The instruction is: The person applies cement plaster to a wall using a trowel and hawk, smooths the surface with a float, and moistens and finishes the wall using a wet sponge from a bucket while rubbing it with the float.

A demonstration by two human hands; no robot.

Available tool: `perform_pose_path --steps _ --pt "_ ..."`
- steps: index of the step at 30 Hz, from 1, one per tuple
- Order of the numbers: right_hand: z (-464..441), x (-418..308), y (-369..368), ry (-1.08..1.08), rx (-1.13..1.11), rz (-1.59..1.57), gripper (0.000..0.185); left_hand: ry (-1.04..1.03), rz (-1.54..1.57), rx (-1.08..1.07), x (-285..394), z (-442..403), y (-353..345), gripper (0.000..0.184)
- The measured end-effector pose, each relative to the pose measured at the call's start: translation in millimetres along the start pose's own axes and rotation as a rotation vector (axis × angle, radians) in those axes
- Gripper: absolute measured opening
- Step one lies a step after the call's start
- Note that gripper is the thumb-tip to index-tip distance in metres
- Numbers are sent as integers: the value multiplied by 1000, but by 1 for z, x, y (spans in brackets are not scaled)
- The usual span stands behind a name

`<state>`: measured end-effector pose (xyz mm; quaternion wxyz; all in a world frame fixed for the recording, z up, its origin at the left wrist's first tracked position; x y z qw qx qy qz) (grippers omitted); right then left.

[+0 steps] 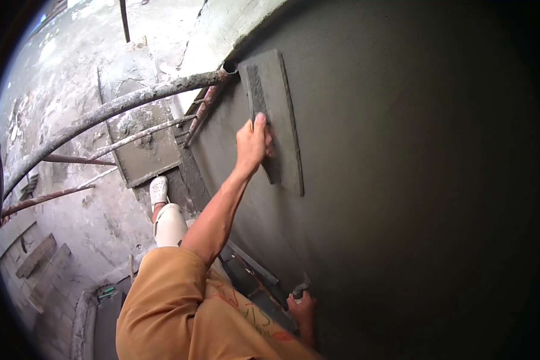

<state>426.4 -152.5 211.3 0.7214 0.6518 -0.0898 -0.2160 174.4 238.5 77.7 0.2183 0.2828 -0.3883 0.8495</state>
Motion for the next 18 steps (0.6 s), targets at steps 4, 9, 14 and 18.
perform_pose_path --steps 4,9,14,18 --pt "-6 2 3 -5 -2 24 26 44 10 25 -16 7 5 40" --pt "-14 -6 9 14 27 30 27 72 99 -6 -7 11 1 38" --pt "-2 11 1 -38 -11 22 26 -49 3 -18 -32 40 5 38" --pt "-4 -7 1 3 -27 35 26 18 65 -21 6 -4 -7 40"
Point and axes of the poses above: each hand's wrist, its own z-axis away from the middle knuckle, its own y-axis out of the back of the hand, x = y × z, the point moved 3 cm from there along -z, towards the middle knuckle, and after that the axes turned 13 degrees about x, right-handed, at the moved point
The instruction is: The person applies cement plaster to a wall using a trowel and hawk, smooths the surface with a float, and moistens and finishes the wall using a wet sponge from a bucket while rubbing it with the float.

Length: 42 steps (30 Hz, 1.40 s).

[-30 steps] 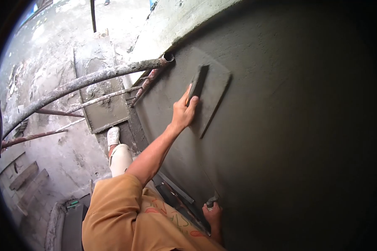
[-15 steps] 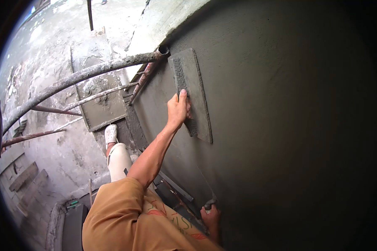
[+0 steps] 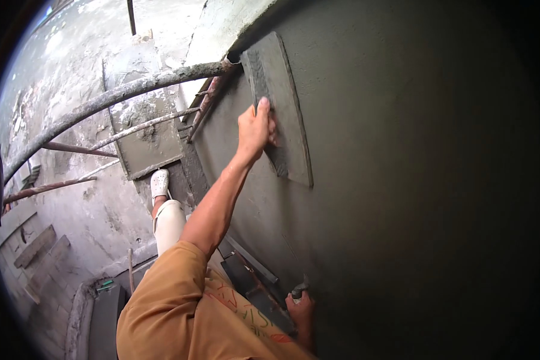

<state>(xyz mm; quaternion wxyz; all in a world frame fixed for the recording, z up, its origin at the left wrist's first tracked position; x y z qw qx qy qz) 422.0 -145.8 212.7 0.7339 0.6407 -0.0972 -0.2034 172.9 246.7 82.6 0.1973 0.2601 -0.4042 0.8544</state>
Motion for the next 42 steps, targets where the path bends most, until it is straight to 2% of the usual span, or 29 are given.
perform_pose_path --steps 4,6,8,9,11,13,16,18,21,24,26,29,32,36,38,40,41,42 --pt "9 20 -6 -76 3 -135 27 17 8 2 15 -2 -6 40" --pt "8 21 -6 -41 23 -109 27 -19 2 -21 11 5 -6 41" --pt "9 24 -2 0 38 -69 27 -78 -38 -59 -21 21 6 40" --pt "4 25 -5 42 54 -43 26 -138 -66 -41 -20 28 10 35" --pt "5 33 -4 75 67 -6 26 -94 -49 -26 -21 18 8 37" --pt "4 26 -1 6 35 -55 26 -16 -17 -1 6 0 -1 39" --pt "5 20 2 12 53 -28 27 -55 -29 -7 15 3 -5 37" --pt "6 38 -5 24 55 -61 27 -179 -85 -30 -19 24 0 36" --pt "9 45 -4 2 59 -95 27 -128 -89 1 -47 24 13 35" --pt "8 39 -6 -27 83 -150 27 23 -15 17 -10 10 3 38" --pt "17 37 -4 -44 86 -178 27 -14 42 -23 -12 12 4 38" --pt "9 25 -1 89 84 -85 26 -143 -158 -16 -48 29 16 34" --pt "9 18 2 -18 15 -48 28 -126 -143 -2 -50 37 18 33" --pt "16 23 -3 -19 54 -81 28 -37 -22 17 11 -2 -4 39" --pt "19 21 -3 -19 59 -100 28 -12 40 -10 17 -6 -9 39" --pt "23 22 -5 9 75 -105 27 -91 -73 -20 9 10 -10 38" --pt "21 19 -4 16 79 -106 27 -230 -59 -74 -6 22 -7 37" --pt "21 15 -1 -13 61 -99 27 -389 -171 -37 -31 33 -2 35"
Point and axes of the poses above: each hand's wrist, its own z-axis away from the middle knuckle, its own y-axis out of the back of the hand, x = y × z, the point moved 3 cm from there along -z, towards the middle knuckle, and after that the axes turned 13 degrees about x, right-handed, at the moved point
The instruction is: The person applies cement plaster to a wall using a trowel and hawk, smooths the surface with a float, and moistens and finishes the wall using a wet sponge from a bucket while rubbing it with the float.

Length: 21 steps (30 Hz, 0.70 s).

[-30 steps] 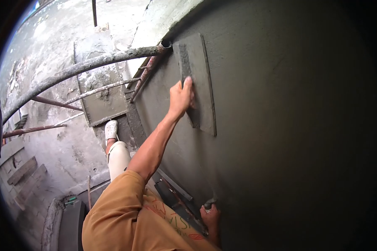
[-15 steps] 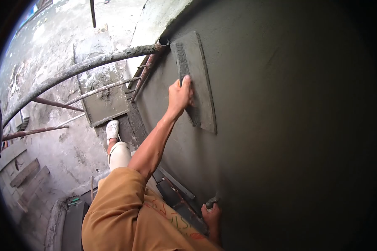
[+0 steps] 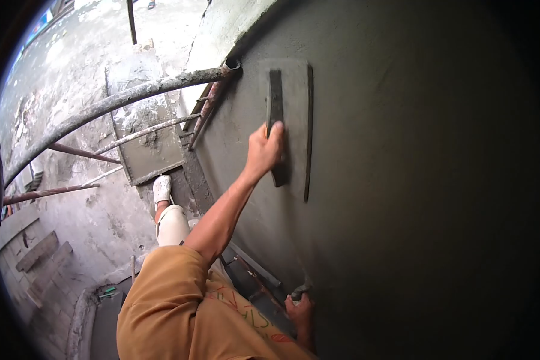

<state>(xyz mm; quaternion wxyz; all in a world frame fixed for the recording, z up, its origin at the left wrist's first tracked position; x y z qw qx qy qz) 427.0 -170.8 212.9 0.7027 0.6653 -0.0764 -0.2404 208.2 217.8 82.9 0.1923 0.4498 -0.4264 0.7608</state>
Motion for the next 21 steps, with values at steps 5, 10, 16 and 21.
perform_pose_path --steps 5,10,16,21 --pt "3 24 -7 -4 41 -6 27 379 165 42 -5 -21 13 36" --pt "1 -4 -2 26 -15 52 29 0 -8 13 8 -11 0 37" --pt "7 -5 1 69 81 -51 29 350 169 13 9 -46 10 39" --pt "3 5 1 109 55 -14 28 -196 -150 74 -40 -14 12 36"
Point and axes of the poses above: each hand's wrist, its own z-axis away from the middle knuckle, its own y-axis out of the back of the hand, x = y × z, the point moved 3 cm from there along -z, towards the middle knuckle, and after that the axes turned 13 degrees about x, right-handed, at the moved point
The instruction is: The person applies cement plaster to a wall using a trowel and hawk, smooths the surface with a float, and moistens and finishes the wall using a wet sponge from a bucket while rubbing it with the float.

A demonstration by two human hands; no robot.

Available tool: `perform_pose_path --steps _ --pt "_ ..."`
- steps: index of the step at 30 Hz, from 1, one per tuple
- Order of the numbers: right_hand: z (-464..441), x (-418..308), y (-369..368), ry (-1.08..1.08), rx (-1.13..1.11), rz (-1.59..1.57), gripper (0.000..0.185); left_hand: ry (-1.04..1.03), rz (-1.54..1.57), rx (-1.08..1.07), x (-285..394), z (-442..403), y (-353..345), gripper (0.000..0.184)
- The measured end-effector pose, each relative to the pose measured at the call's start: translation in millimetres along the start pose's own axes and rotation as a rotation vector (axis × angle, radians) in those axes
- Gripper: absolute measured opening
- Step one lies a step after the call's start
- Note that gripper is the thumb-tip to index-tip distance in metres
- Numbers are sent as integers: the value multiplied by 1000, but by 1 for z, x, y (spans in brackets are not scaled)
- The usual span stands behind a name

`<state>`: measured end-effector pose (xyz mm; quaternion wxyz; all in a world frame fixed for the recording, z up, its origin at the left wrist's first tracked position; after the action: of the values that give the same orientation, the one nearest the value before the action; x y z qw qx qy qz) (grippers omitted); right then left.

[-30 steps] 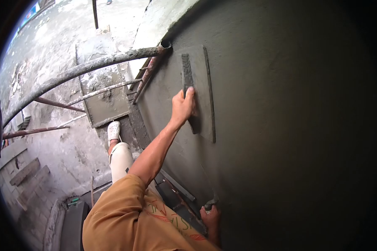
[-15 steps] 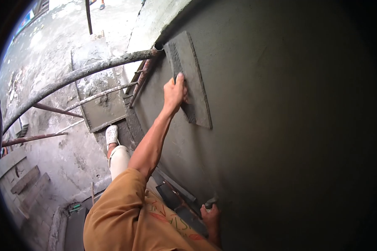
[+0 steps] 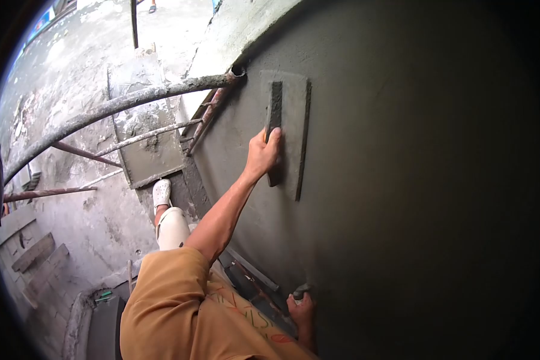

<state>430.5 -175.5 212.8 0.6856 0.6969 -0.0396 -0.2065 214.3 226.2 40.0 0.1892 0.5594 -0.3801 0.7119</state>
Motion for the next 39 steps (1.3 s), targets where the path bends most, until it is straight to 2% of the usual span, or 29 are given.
perform_pose_path --steps 1,3,5,7,8,9,11,12,13,14,15,16,17,18,19,21,23,25,26,27,28,29,30,32,33,34,35,37,39 --pt "-3 -1 -1 31 -6 7 28 -10 9 -1 6 -8 2 36" --pt "-4 -3 1 9 17 -11 26 458 179 -64 13 -24 8 33" --pt "-2 -5 0 -27 27 -22 25 508 251 -58 38 -36 5 33" --pt "-2 -11 -1 -85 2 -15 25 459 130 -184 53 -29 7 36" --pt "-7 -13 -2 -75 1 -18 25 201 -25 -143 37 -10 6 45" --pt "-7 -12 -3 -88 -47 -5 25 152 -85 -150 22 9 10 54" --pt "-5 -10 -1 -102 -83 6 25 375 43 -95 -14 14 15 47" --pt "-6 -11 0 -60 -59 15 25 392 15 -84 -9 -3 18 41" --pt "-5 -12 -1 -24 -39 25 25 607 19 -130 6 -19 20 37" --pt "-5 -11 -4 -29 -39 26 25 527 132 -80 19 -21 14 32" --pt "-4 -8 -8 -72 -23 -14 26 452 240 -28 28 -18 8 35" --pt "5 -5 -9 -129 -13 -47 26 410 182 -118 39 -10 7 32" --pt "10 -5 -7 -144 -27 -35 26 367 127 -202 46 -1 5 46" --pt "7 -7 -7 -110 -46 -30 25 238 36 -200 51 19 4 55" --pt "4 -10 -8 -74 -66 -30 24 84 45 -236 56 43 7 61" --pt "3 -13 -12 -79 -84 -16 24 -51 45 -265 50 70 10 65" --pt "3 -11 -13 -107 -100 2 25 -184 1 -202 55 42 3 64" --pt "2 -13 -17 63 3 -25 27 -360 -82 -143 86 -25 -6 62" --pt "3 -11 -20 5 -25 1 28 -258 -227 -155 106 -58 -5 52" --pt "5 -11 -20 -70 -52 30 28 -395 -115 -57 103 -84 -9 43" --pt "1 -18 -17 10 -16 44 27 -449 -87 -24 93 -104 -12 41" --pt "-1 -27 -12 -118 -69 11 26 -477 -156 -102 78 -116 -8 40" --pt "1 -24 -10 -148 -74 -9 25 -545 -234 -196 63 -123 -3 38" --pt "5 -31 -14 -226 -58 -51 24 -501 -301 -303 36 -118 14 32" --pt "-3 -42 -11 -180 -15 -96 23 -304 -372 -364 14 -109 26 31" --pt "-6 -49 -9 -133 37 -132 23 -247 -399 -434 -13 -98 35 29" --pt "-1 -46 -10 -185 73 -134 23 -91 -490 -523 -35 -82 46 28" --pt "10 -38 -19 -265 47 -221 23 -85 -490 -602 -72 -39 60 30" --pt "27 -21 -30 -304 38 -198 24 -105 -525 -679 -71 17 61 31"
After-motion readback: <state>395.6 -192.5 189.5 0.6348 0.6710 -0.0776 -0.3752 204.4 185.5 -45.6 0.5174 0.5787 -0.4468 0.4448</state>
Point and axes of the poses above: each hand's wrist, its own z-axis away from the middle knuckle, its own y-axis out of the back of the hand, x = y × z, the point moved 3 cm from there along -z, towards the middle knuckle, and after that the axes turned 13 degrees about x, right-handed, at the moved point
